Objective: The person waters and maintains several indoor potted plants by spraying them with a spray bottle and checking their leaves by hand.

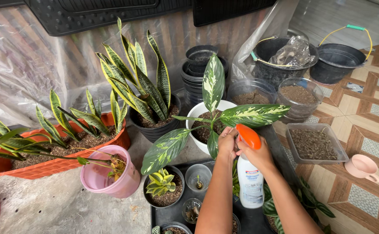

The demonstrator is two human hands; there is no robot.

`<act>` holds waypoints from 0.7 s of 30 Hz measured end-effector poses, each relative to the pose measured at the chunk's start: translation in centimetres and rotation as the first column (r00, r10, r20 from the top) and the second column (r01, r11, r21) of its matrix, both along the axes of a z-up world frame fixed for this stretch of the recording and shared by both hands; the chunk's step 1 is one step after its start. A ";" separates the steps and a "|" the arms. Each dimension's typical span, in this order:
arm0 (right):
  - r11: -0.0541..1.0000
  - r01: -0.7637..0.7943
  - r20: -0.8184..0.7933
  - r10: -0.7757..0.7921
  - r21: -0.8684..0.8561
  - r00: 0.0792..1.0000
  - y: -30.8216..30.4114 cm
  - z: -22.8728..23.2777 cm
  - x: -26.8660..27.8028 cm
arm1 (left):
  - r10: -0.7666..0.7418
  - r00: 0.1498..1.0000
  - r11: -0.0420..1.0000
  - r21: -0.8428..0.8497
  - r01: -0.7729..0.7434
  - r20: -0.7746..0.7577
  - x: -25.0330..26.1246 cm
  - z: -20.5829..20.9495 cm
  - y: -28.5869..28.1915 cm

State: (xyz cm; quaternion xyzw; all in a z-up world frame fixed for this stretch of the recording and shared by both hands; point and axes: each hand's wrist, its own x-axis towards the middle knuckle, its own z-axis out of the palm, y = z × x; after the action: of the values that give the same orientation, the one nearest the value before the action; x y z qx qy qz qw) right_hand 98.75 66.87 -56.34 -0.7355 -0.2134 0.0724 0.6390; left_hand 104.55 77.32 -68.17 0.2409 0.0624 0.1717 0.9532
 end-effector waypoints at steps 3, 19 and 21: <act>0.971 0.126 0.048 -0.119 -0.203 0.992 0.0 -0.4 0.1 | -0.003 0.999 0.999 -0.045 0.000 -0.051 0.1 0.3 -0.1; 0.972 0.134 -0.025 -0.141 -0.192 0.990 -0.6 -0.9 0.2 | -0.031 0.993 0.999 -0.023 0.029 -0.113 -0.9 1.1 0.0; 0.985 0.112 -0.110 -0.126 -0.129 0.986 -0.6 -0.7 0.2 | -0.038 0.995 0.999 -0.040 0.034 -0.095 -1.0 1.4 0.0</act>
State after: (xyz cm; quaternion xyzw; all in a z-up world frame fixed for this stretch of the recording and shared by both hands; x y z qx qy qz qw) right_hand 98.96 66.23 -57.04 -0.7791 -0.1262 0.0900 0.6074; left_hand 103.58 77.31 -66.80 0.2317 0.1071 0.1416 0.9565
